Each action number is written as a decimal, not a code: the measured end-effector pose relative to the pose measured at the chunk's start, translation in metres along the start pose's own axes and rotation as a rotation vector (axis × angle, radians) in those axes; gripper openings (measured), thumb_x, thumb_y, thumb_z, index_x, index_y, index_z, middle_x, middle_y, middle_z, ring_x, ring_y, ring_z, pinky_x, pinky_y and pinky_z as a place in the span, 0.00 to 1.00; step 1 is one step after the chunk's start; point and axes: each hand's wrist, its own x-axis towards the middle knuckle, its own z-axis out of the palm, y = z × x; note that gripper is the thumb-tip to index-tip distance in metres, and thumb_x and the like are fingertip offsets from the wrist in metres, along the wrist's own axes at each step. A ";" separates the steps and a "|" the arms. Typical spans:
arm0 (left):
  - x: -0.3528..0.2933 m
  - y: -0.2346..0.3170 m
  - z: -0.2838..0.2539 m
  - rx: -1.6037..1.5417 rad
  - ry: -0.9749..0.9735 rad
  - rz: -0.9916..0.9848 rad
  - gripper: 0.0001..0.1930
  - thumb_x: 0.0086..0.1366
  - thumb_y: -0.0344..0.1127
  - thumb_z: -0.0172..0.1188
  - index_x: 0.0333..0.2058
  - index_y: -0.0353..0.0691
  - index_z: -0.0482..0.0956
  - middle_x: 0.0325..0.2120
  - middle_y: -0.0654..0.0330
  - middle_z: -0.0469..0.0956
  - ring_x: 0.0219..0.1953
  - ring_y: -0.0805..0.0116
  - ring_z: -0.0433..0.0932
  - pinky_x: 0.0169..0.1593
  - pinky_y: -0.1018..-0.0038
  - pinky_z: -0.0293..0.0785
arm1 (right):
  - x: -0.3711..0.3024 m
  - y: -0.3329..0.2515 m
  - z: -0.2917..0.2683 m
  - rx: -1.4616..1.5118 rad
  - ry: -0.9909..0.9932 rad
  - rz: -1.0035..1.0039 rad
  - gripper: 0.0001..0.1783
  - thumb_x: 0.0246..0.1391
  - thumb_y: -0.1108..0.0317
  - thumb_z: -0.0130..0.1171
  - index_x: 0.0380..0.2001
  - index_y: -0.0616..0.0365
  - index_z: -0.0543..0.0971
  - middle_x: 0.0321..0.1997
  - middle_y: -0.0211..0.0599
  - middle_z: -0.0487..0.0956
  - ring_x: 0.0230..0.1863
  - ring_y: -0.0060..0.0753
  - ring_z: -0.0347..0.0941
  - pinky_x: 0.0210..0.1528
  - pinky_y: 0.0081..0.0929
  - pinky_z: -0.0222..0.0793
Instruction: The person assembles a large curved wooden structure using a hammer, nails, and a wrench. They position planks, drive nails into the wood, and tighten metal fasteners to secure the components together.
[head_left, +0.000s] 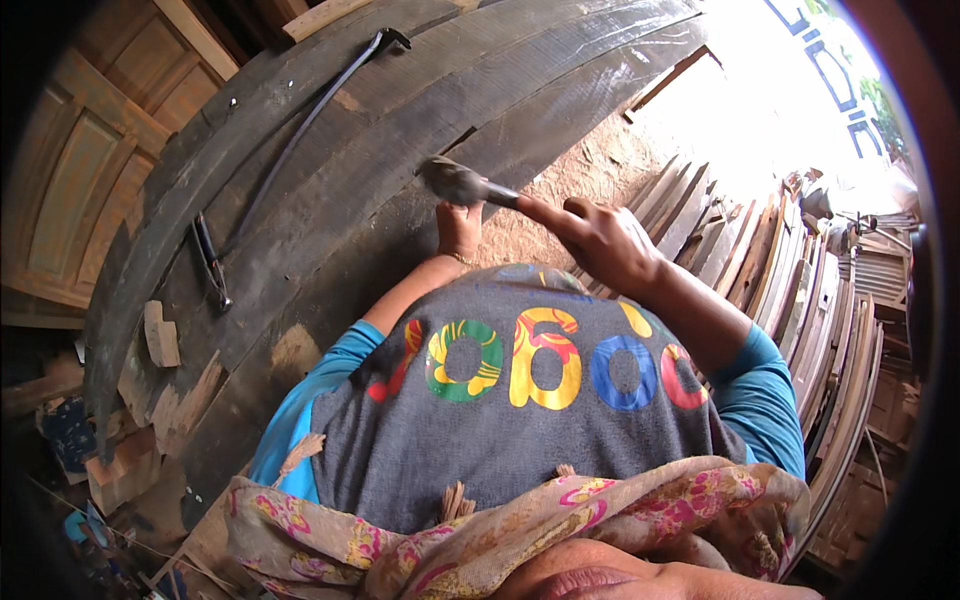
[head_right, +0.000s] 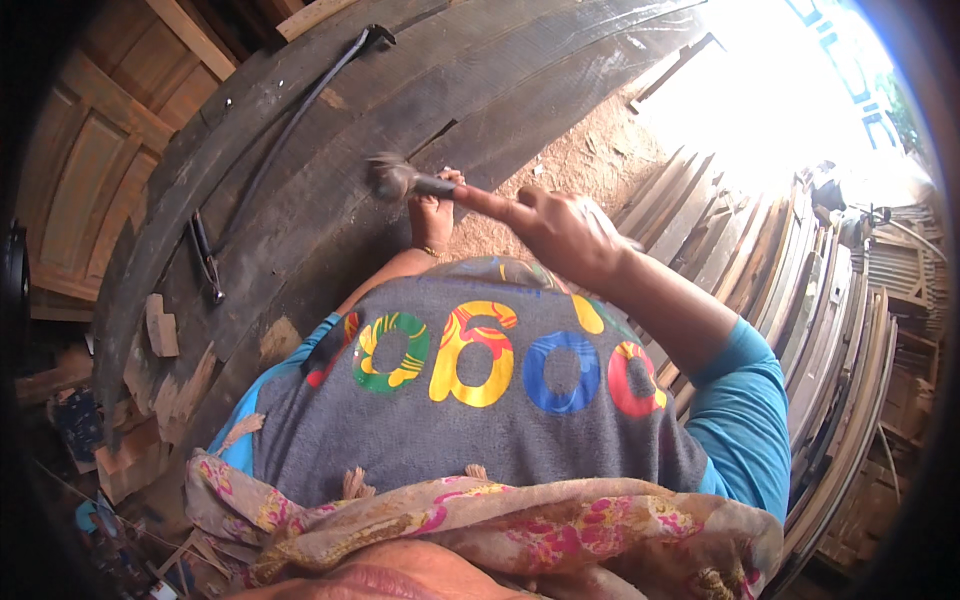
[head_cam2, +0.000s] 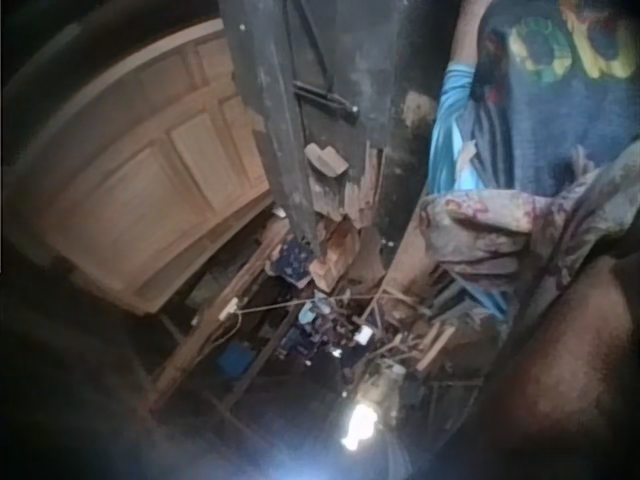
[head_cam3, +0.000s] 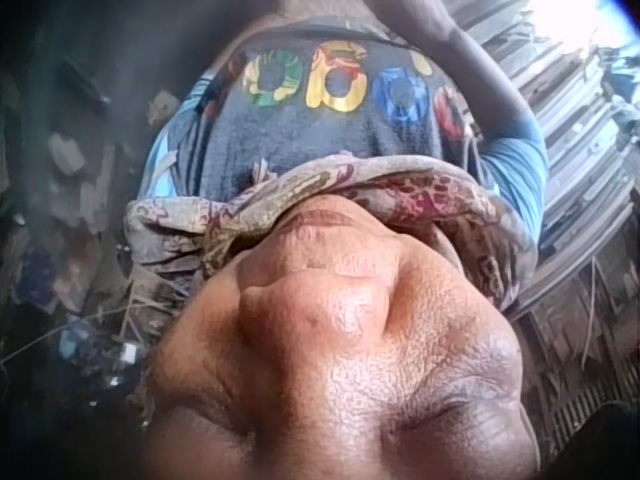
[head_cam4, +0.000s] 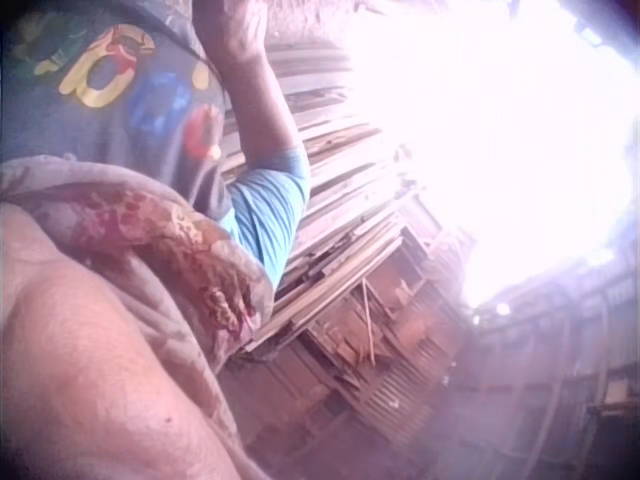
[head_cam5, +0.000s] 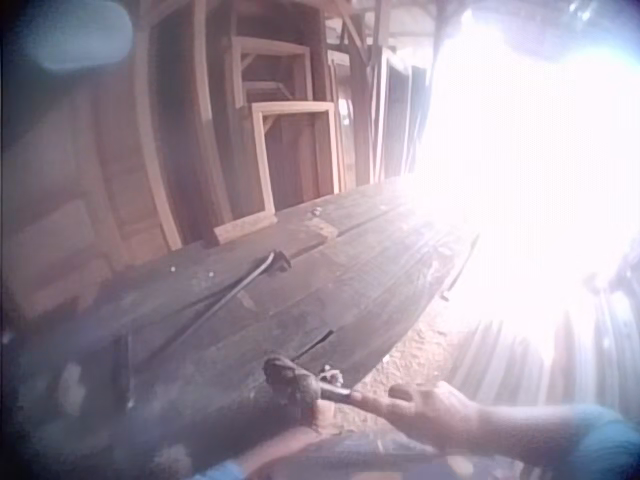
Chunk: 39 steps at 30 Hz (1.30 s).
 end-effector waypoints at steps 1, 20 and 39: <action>0.000 0.008 -0.002 0.027 -0.010 -0.031 0.09 0.60 0.38 0.60 0.34 0.39 0.79 0.25 0.53 0.79 0.28 0.66 0.79 0.31 0.70 0.71 | 0.002 0.006 0.007 0.116 -0.175 0.191 0.31 0.57 0.72 0.50 0.63 0.39 0.60 0.28 0.45 0.74 0.17 0.38 0.70 0.22 0.37 0.65; 0.051 -0.006 -0.027 0.720 -0.651 -0.297 0.16 0.53 0.43 0.65 0.36 0.39 0.77 0.38 0.50 0.75 0.43 0.53 0.75 0.46 0.64 0.71 | -0.074 0.035 0.086 0.751 0.201 0.790 0.36 0.52 0.72 0.55 0.64 0.40 0.58 0.43 0.57 0.77 0.41 0.49 0.78 0.40 0.32 0.69; 0.044 -0.006 -0.056 0.477 -0.591 -0.266 0.14 0.48 0.35 0.69 0.31 0.36 0.76 0.28 0.54 0.79 0.33 0.59 0.79 0.37 0.68 0.73 | -0.094 0.027 0.142 0.852 0.338 0.803 0.36 0.51 0.71 0.56 0.63 0.37 0.59 0.39 0.54 0.78 0.38 0.37 0.77 0.41 0.30 0.68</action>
